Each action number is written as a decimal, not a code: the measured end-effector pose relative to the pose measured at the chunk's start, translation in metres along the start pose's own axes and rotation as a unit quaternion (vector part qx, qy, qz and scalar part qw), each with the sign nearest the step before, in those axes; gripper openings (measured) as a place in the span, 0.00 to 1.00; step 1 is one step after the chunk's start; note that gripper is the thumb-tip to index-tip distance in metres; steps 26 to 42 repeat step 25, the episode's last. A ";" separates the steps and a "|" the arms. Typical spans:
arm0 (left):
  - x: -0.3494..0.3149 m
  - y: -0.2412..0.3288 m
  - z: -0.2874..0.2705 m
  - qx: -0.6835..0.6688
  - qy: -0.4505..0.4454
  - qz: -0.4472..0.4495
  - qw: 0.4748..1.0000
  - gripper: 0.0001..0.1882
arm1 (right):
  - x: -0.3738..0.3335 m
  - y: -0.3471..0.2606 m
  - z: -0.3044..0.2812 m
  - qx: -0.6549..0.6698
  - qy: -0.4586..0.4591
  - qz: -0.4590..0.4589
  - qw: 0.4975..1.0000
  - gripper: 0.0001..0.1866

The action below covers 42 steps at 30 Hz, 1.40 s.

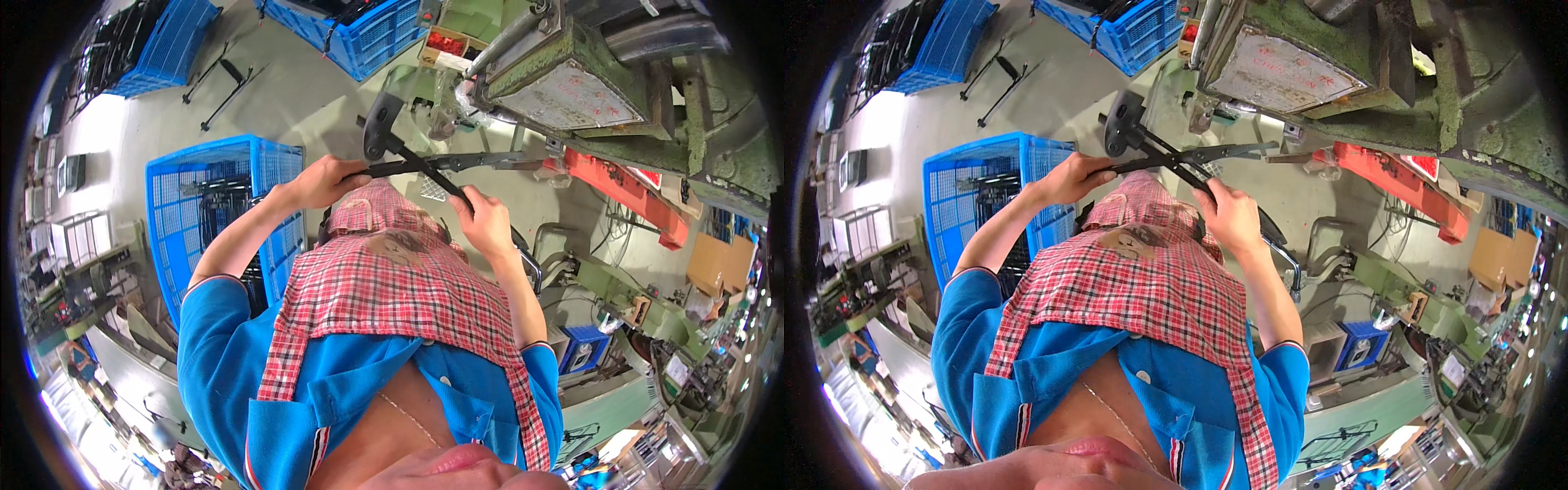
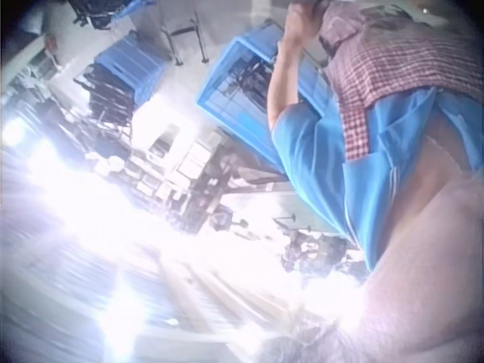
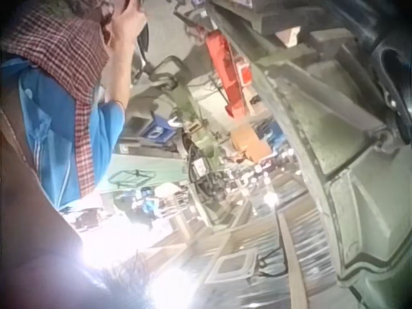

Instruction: The person repeatedly picks black metal bicycle parts from a blue crate, places them into a green machine, and secures them with a clamp. They then remove the parts and place them on a nearby table. This process is repeated multiple times.

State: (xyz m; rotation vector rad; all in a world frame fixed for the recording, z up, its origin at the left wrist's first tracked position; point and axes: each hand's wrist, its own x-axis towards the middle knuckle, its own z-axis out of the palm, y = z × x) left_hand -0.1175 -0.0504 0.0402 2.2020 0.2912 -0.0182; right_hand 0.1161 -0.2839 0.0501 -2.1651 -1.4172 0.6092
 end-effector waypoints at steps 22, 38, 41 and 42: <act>0.102 -0.011 -0.029 0.033 0.007 -0.004 0.999 0.15 | 0.082 0.038 -0.001 -0.097 0.064 -0.022 0.993 0.37; 0.107 -0.015 -0.026 0.032 0.003 -0.006 0.999 0.15 | 0.087 0.036 -0.007 -0.077 0.044 -0.010 0.996 0.37; 0.107 -0.015 -0.026 0.032 0.003 -0.006 0.999 0.15 | 0.087 0.036 -0.007 -0.077 0.044 -0.010 0.996 0.37; 0.107 -0.015 -0.026 0.032 0.003 -0.006 0.999 0.15 | 0.087 0.036 -0.007 -0.077 0.044 -0.010 0.996 0.37</act>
